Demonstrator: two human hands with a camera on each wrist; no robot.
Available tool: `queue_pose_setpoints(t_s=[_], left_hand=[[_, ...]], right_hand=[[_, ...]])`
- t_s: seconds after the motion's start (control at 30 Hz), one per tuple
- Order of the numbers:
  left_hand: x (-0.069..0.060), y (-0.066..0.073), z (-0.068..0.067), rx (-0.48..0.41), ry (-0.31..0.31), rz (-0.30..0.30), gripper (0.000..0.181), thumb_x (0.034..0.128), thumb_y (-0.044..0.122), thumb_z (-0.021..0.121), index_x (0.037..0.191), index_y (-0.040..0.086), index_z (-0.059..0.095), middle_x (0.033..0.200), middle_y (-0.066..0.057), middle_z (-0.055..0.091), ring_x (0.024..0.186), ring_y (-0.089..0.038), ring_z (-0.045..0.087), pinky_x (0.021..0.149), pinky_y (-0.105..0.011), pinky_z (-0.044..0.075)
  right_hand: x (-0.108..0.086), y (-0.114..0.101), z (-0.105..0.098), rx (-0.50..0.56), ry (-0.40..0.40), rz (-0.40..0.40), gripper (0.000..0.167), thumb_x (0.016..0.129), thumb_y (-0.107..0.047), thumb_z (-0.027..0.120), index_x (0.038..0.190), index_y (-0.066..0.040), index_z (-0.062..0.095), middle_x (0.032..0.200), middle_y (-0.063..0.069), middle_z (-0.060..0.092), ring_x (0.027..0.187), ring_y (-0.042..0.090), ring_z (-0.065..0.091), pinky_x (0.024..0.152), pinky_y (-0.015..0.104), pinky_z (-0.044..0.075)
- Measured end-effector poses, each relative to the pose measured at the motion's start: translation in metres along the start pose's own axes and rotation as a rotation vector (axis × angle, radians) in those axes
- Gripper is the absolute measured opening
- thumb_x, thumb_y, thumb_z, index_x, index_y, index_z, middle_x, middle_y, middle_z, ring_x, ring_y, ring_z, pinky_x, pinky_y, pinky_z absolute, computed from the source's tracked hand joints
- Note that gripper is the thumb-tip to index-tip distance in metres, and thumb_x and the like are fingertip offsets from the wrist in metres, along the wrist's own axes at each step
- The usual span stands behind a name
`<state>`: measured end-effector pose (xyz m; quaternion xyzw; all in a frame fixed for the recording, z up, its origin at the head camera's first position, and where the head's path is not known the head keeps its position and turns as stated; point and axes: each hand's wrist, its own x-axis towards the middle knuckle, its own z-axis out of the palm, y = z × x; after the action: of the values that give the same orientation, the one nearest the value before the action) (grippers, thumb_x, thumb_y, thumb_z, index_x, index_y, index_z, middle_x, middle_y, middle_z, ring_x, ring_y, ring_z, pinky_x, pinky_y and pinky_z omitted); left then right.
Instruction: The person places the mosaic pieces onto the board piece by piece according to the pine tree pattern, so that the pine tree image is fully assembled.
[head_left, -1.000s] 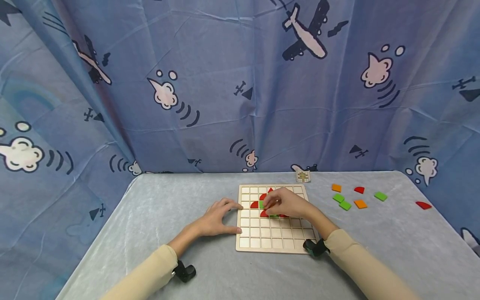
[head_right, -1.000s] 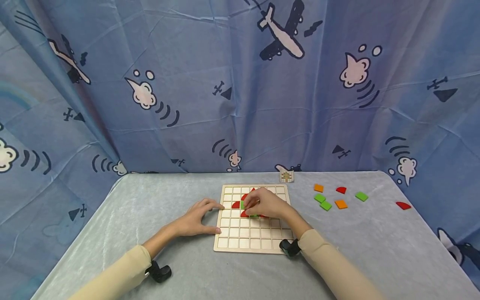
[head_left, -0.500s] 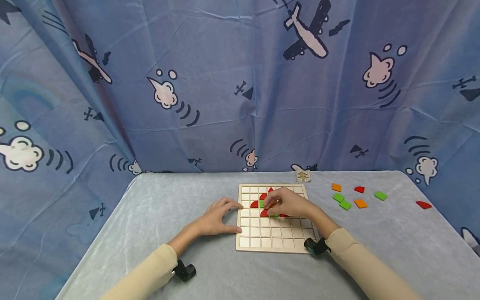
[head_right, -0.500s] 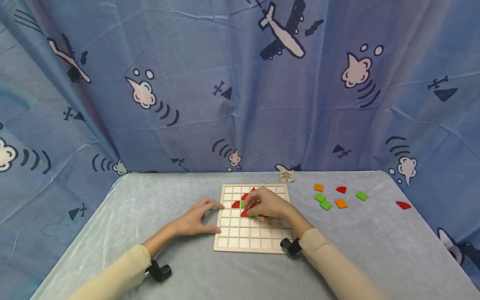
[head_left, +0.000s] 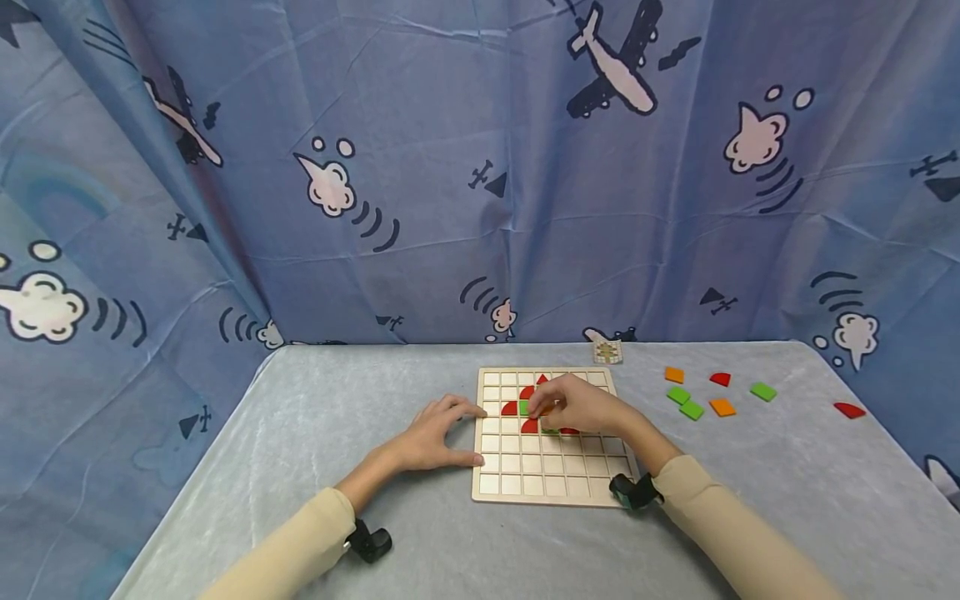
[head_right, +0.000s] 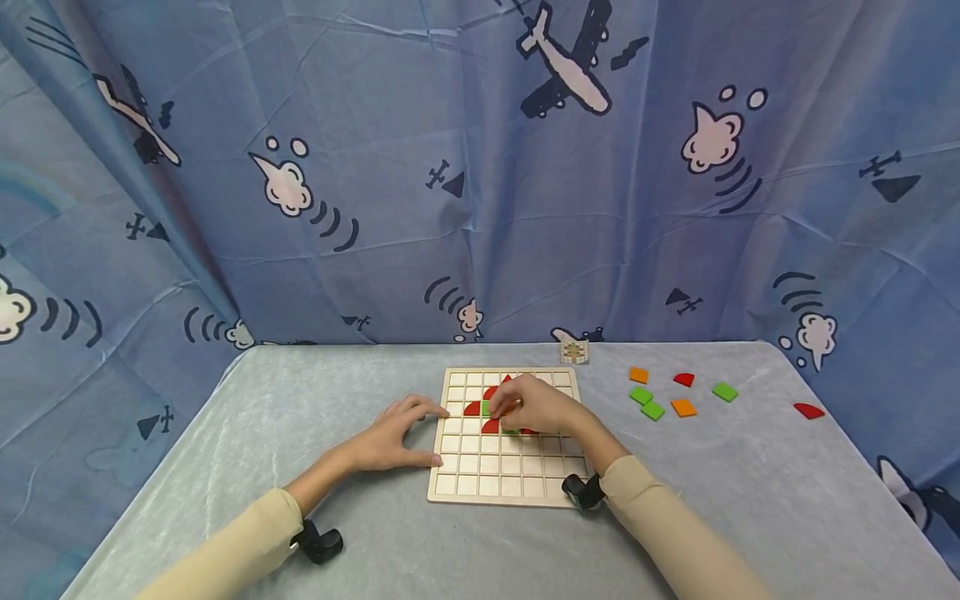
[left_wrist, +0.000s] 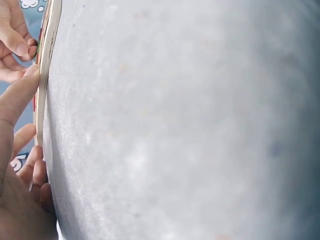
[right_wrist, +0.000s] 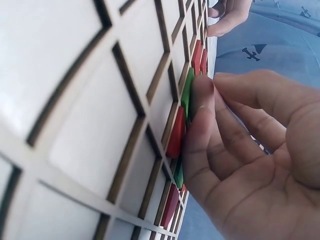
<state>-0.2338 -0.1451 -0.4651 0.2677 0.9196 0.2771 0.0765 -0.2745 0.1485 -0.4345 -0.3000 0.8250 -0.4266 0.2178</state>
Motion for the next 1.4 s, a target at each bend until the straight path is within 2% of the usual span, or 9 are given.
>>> queue_pose_setpoints(t_s=[0.2,0.43,0.7,0.9,1.2,1.4], left_hand=[[-0.0005,-0.0001,0.0000,-0.001,0.001,-0.002,0.067,0.0791,0.050,0.079,0.138,0.030,0.054,0.143,-0.002,0.047,0.131,-0.025,0.042,0.108,-0.052,0.033],[-0.0005,-0.0004,0.0004,0.004,-0.001,-0.002,0.067,0.0794,0.052,0.078,0.138,0.030,0.053,0.142,0.000,0.047,0.131,-0.024,0.042,0.108,-0.051,0.034],[0.0002,-0.0010,0.0005,0.005,0.004,0.008,0.067,0.0793,0.051,0.078,0.138,0.029,0.053,0.142,0.000,0.047,0.132,-0.025,0.043,0.108,-0.051,0.034],[0.0006,-0.0019,0.0012,0.008,0.005,0.006,0.068,0.0792,0.051,0.078,0.138,0.030,0.053,0.143,0.000,0.047,0.132,-0.024,0.042,0.108,-0.052,0.034],[0.0003,-0.0016,0.0012,0.004,0.004,0.009,0.068,0.0792,0.050,0.079,0.138,0.029,0.053,0.142,-0.001,0.047,0.133,-0.025,0.043,0.108,-0.052,0.034],[0.0006,-0.0013,0.0006,0.004,0.003,0.008,0.067,0.0794,0.050,0.079,0.138,0.030,0.054,0.143,-0.001,0.047,0.133,-0.024,0.042,0.108,-0.052,0.034]], right_hand=[[0.0006,-0.0013,-0.0003,-0.001,-0.003,-0.012,0.023,0.087,0.003,0.066,0.109,0.002,0.069,0.110,0.019,0.072,0.097,0.026,0.066,0.073,0.029,0.052],[0.0040,-0.0016,0.0017,-0.024,-0.015,-0.042,0.023,0.086,0.002,0.067,0.109,0.000,0.070,0.113,0.018,0.071,0.104,0.028,0.067,0.079,0.027,0.053],[0.0081,-0.0045,0.0045,-0.054,-0.048,-0.069,0.022,0.084,0.003,0.068,0.106,0.000,0.070,0.107,0.017,0.073,0.101,0.026,0.067,0.079,0.027,0.052],[0.0091,-0.0033,0.0045,-0.075,-0.052,-0.056,0.022,0.084,0.003,0.068,0.106,-0.002,0.071,0.105,0.013,0.074,0.098,0.022,0.067,0.078,0.025,0.051],[0.0092,-0.0019,0.0036,-0.050,-0.054,-0.071,0.022,0.085,-0.002,0.073,0.106,-0.002,0.071,0.106,0.015,0.074,0.099,0.023,0.067,0.078,0.025,0.053],[0.0079,-0.0016,0.0021,-0.022,-0.033,-0.054,0.022,0.086,-0.006,0.074,0.107,-0.002,0.072,0.106,0.014,0.073,0.098,0.020,0.067,0.079,0.024,0.054]])
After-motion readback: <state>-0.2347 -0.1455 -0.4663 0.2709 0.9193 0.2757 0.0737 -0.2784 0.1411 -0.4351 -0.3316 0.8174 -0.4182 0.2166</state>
